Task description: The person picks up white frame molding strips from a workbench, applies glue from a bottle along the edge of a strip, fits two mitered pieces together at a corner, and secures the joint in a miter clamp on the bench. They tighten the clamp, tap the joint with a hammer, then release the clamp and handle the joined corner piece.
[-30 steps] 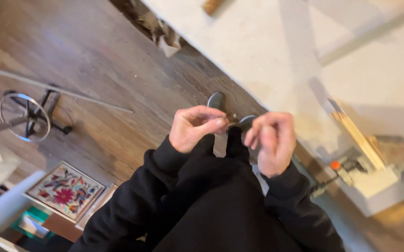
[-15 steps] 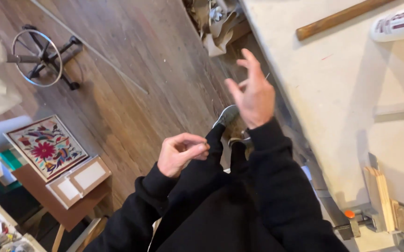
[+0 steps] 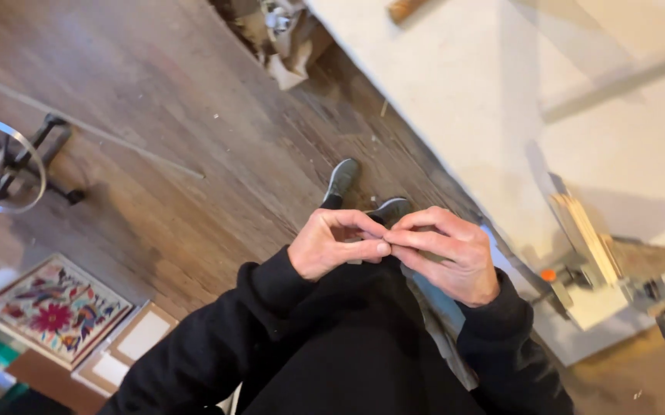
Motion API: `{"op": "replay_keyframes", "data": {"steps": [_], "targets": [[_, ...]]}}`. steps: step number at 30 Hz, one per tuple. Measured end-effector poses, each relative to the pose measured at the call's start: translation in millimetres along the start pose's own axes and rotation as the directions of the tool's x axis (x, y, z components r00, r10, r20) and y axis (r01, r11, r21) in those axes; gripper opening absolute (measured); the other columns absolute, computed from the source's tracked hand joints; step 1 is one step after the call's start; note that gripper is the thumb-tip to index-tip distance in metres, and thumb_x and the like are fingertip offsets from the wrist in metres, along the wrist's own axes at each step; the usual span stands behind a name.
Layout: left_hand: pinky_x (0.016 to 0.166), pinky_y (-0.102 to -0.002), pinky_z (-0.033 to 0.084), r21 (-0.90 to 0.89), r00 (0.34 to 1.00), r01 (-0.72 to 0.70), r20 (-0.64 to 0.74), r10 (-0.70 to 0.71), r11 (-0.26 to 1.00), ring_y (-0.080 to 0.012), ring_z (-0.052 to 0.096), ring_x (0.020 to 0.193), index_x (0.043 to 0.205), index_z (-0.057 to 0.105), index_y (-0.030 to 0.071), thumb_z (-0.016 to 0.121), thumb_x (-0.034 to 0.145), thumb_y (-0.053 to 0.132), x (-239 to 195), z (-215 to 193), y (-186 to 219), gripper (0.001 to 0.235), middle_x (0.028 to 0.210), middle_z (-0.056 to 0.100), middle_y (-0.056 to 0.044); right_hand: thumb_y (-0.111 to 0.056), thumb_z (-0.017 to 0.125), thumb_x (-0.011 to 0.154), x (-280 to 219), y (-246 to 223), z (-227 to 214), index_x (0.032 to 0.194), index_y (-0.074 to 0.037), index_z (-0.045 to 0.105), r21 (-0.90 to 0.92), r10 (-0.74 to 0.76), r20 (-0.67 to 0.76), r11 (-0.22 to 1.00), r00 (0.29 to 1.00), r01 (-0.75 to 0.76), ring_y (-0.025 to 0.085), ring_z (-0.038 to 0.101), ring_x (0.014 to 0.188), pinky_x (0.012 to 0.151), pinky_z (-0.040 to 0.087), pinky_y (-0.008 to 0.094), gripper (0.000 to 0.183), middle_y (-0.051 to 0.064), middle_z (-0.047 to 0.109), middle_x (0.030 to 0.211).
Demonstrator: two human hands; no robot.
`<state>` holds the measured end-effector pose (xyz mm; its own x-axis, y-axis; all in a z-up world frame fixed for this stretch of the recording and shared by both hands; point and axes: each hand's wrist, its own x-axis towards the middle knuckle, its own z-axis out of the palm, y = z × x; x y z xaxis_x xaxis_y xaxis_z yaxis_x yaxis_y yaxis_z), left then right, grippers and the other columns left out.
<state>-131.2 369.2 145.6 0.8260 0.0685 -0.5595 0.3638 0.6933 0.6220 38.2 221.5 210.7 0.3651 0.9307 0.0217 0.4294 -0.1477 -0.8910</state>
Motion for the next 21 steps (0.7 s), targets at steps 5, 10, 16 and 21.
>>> {"op": "replay_keyframes", "data": {"steps": [5, 10, 16, 21], "targets": [[0.083, -0.03, 0.061, -0.118, 0.982, 0.137, 0.145, -0.119, 0.983, -0.0152, 0.074, 0.09, 0.116, 0.075, -0.003, 0.078, 0.092, 0.008, 15, 30, 19, 0.026, 0.101, 0.078, -0.011, 0.002, 0.086, 0.078, -28, 5, -20, 0.103, -0.008, 0.077, -0.026, 0.041, -0.163, 0.999, 0.986, -0.046, 0.014, 0.071, 0.084, 0.073, 0.059, 0.026, 0.028, 0.004, 0.07, 0.099], [0.081, -0.029, 0.062, -0.034, 0.966, 0.207, 0.163, -0.199, 0.978, -0.0142, 0.073, 0.086, 0.117, 0.075, -0.001, 0.077, 0.09, 0.009, 25, 47, 30, 0.029, 0.099, 0.078, -0.01, 0.003, 0.086, 0.08, -51, 8, -24, 0.103, -0.009, 0.076, 0.044, 0.097, -0.274, 0.995, 0.957, -0.088, 0.015, 0.07, 0.085, 0.073, 0.058, 0.026, 0.028, 0.004, 0.068, 0.1], [0.074, -0.026, 0.058, 0.107, 0.953, 0.182, 0.225, -0.202, 0.978, -0.0116, 0.071, 0.082, 0.111, 0.077, -0.002, 0.079, 0.093, 0.011, 36, 60, 29, 0.023, 0.094, 0.077, -0.009, 0.002, 0.086, 0.079, -67, 11, -36, 0.105, -0.008, 0.076, 0.085, 0.136, -0.287, 0.99, 0.948, -0.116, 0.014, 0.071, 0.085, 0.072, 0.058, 0.026, 0.029, 0.004, 0.069, 0.099], [0.068, -0.024, 0.055, 0.169, 0.934, 0.227, 0.241, -0.264, 0.959, -0.0096, 0.069, 0.079, 0.111, 0.078, -0.001, 0.078, 0.092, 0.013, 46, 74, 37, 0.023, 0.091, 0.076, -0.006, 0.0, 0.087, 0.079, -77, 13, -43, 0.104, -0.008, 0.077, 0.017, 0.117, -0.319, 0.993, 0.94, -0.118, 0.014, 0.071, 0.084, 0.072, 0.058, 0.026, 0.028, 0.003, 0.07, 0.095]]}}
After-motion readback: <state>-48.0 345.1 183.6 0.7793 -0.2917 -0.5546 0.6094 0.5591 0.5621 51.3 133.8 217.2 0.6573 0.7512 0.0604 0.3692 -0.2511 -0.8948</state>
